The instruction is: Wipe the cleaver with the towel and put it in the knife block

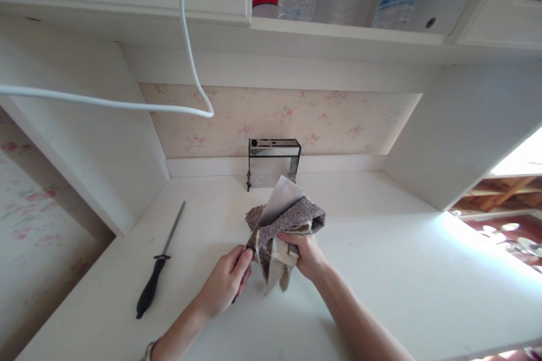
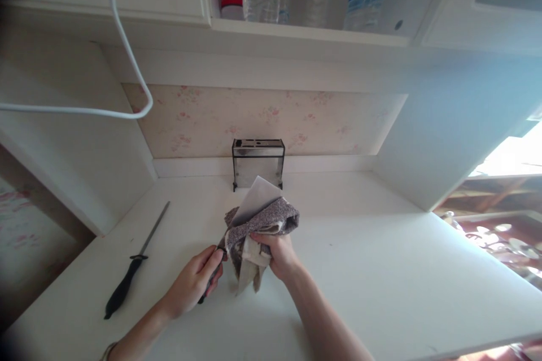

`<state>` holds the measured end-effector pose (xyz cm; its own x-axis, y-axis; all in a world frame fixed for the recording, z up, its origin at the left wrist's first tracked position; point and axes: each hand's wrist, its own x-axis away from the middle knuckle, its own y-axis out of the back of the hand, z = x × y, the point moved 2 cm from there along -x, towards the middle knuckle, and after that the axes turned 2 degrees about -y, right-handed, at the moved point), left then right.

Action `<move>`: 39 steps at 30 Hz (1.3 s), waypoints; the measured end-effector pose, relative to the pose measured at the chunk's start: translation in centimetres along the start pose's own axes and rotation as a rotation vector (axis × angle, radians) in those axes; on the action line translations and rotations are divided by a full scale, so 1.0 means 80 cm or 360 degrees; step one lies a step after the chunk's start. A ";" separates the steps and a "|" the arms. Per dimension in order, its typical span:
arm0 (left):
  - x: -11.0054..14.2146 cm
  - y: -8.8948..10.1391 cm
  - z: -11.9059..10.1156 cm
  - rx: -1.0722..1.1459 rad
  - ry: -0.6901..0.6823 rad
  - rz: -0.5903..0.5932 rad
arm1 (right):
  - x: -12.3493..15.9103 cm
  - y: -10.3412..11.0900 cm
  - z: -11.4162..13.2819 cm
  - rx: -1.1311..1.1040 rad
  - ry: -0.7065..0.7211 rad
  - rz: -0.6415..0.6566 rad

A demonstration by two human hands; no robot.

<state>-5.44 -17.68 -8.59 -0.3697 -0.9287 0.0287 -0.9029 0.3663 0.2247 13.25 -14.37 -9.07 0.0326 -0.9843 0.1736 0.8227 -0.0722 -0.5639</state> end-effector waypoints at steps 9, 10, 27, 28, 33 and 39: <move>0.010 0.003 0.001 -0.0278 0.0040 0.0385 | -0.021 0.036 0.024 -0.0348 0.0034 -0.0247; 0.011 0.002 0.000 -0.0268 0.0045 0.0414 | -0.023 0.040 0.030 -0.0371 0.0054 -0.0281; -0.009 -0.047 -0.051 -0.1469 -0.0163 -0.0187 | 0.008 0.180 0.141 -0.0861 0.0382 -0.0677; -0.013 -0.051 -0.049 -0.1624 -0.0167 -0.0238 | 0.010 0.179 0.140 -0.0871 0.0373 -0.0664; -0.029 -0.071 -0.036 -0.2077 -0.0177 -0.0385 | 0.016 0.169 0.139 -0.0873 0.0400 -0.0527; -0.041 -0.086 -0.032 -0.2255 -0.0180 -0.0411 | 0.022 0.170 0.135 -0.0839 0.0479 -0.0489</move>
<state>2.56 -17.34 -7.77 -0.3082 -0.9251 -0.2220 0.0017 -0.2339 0.9723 30.64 -15.32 -7.71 -0.3806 -0.9029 0.1998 0.3803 -0.3498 -0.8562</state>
